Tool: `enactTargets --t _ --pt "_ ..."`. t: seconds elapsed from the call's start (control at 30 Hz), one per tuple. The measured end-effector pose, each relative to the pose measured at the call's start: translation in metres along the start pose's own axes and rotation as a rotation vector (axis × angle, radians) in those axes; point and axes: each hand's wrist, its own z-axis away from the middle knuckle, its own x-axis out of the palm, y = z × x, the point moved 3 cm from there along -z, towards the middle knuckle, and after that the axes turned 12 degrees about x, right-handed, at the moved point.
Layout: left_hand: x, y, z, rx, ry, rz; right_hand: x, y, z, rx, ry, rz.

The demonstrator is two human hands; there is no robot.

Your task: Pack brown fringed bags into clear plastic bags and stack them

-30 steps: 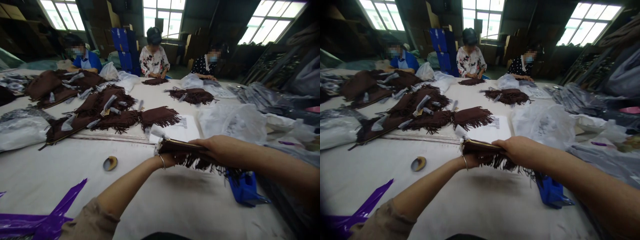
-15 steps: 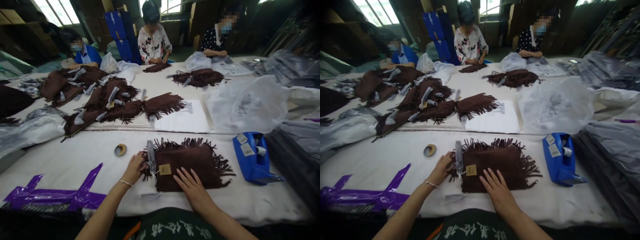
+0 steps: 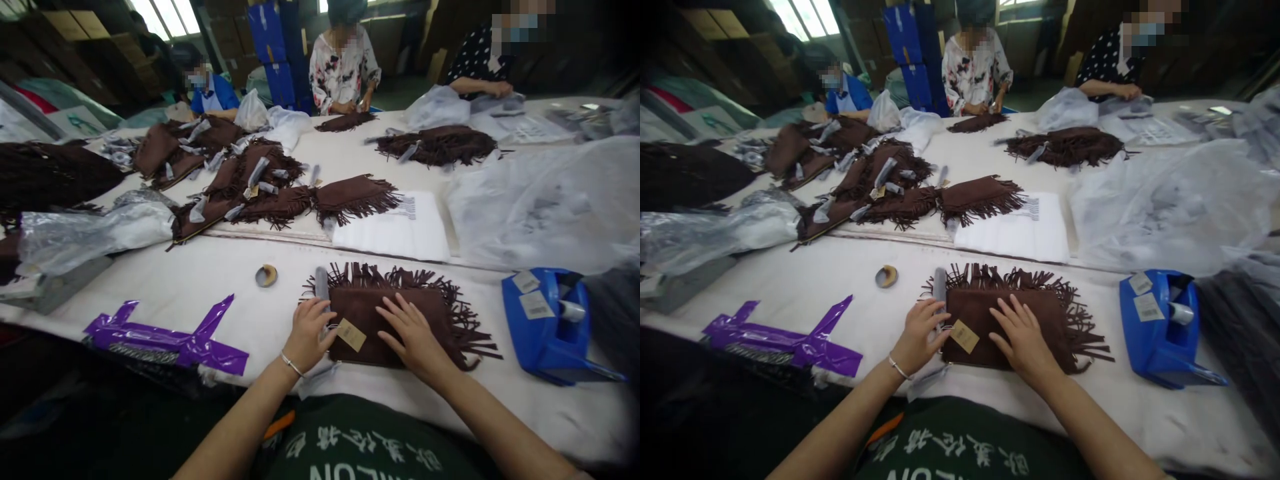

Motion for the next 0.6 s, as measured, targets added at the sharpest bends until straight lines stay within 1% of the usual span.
enactTargets --t 0.03,0.1,0.13,0.2,0.3,0.4,0.43,0.53,0.57,0.6 --pt "0.007 0.003 0.0 -0.002 -0.031 -0.012 0.005 -0.013 0.001 -0.033 -0.014 -0.017" --pt "0.015 0.005 0.001 -0.019 -0.035 -0.017 0.012 -0.039 0.001 -0.1 -0.063 -0.074" --pt "0.015 0.004 0.002 -0.03 -0.013 -0.007 0.014 -0.05 0.0 -0.124 -0.091 -0.106" --pt "0.009 0.001 0.006 -0.05 0.049 0.029 0.017 -0.065 -0.004 -0.149 -0.135 -0.166" --pt "-0.01 -0.003 0.019 -0.066 0.108 0.106 0.013 -0.071 -0.006 -0.148 -0.158 -0.261" --pt "-0.023 -0.002 0.044 -0.122 0.074 0.227 0.006 -0.071 0.002 -0.125 -0.213 -0.432" --pt "-0.024 -0.001 0.054 -0.175 0.057 0.259 0.004 -0.071 0.005 -0.103 -0.241 -0.503" --pt "-0.021 0.005 0.083 -0.418 -0.01 0.273 0.001 -0.071 0.011 0.021 -0.289 -0.666" --pt "-0.018 0.009 0.089 -0.481 -0.054 0.259 0.0 -0.07 0.011 0.081 -0.286 -0.694" --pt "-0.014 0.015 0.093 -0.513 -0.112 0.245 0.0 -0.069 0.01 0.142 -0.282 -0.716"
